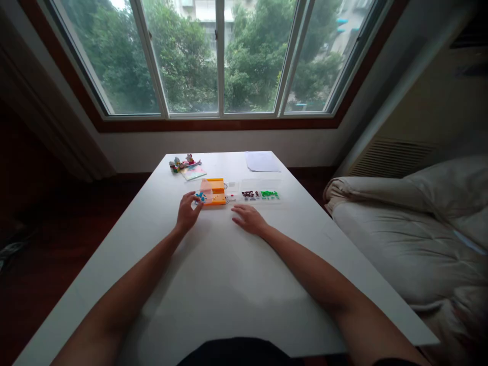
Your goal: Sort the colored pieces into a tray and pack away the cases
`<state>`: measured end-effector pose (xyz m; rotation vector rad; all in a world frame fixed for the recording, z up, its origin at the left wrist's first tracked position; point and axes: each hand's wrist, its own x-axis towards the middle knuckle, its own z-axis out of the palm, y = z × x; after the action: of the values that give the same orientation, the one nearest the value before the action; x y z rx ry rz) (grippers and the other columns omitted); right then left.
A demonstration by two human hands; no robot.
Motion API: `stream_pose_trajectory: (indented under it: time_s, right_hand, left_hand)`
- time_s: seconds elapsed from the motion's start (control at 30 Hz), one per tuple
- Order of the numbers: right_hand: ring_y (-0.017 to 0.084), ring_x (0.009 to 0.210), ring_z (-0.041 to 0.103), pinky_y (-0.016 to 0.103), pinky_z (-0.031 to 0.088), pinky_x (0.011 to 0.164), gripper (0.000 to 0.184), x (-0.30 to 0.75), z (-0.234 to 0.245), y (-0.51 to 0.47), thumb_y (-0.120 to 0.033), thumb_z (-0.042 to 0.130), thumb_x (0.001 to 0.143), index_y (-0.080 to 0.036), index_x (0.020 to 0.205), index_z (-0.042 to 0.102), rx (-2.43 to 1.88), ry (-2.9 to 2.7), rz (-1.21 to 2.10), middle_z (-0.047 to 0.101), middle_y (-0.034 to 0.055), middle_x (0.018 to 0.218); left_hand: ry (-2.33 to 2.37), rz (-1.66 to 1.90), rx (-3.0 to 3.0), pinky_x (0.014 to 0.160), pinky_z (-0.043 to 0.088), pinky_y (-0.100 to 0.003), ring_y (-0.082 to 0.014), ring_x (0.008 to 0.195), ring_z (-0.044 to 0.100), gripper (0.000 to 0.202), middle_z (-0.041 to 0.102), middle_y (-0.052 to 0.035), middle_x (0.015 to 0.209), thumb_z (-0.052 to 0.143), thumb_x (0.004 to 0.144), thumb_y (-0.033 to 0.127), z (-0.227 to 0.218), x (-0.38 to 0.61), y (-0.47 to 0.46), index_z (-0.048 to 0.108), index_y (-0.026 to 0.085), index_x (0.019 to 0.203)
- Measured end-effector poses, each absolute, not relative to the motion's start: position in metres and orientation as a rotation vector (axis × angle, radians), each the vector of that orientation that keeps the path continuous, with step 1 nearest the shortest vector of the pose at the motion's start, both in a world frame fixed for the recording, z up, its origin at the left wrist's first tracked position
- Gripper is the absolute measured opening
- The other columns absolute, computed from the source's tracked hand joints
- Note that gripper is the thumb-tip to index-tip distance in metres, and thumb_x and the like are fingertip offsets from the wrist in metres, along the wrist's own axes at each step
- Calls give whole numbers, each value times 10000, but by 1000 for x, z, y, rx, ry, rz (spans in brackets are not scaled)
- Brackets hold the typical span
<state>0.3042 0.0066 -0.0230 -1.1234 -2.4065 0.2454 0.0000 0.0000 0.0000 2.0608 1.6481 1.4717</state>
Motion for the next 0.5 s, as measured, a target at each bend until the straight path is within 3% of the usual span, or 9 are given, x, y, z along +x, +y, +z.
stream_pose_trajectory:
  time_s: [0.13,0.33,0.5]
  right_hand:
    - [225,1112,643,405,502,1005,430,306,-20,8,-436,556,969,-253,1358,574,-1032,-2153,361,653,88,1264]
    - [247,1117,631,399,541,930,741,297,-19,-2,-555,710,832,-226,1443,448,-907,-2088,593,611,128,1308]
    - [246,1068,638,416,525,942,720,291,-16,-5,-557,750,781,-241,1358,459,-962,-2020,683,640,102,1231]
  left_hand:
    - [1405,1390,2123,1064,447,-448,-251,1212,573,90,620,-84,1275,647,877,306,2,37,-21,643,224,912]
    - [1328,1331,2169,1025,469,-444,-244,1150,593,99,650,-72,1212,639,905,325,6,64,-41,643,229,930]
    - [1365,1207,2336,985,485,-461,-263,1118,585,105,672,-71,1128,633,916,334,9,65,-48,657,238,953]
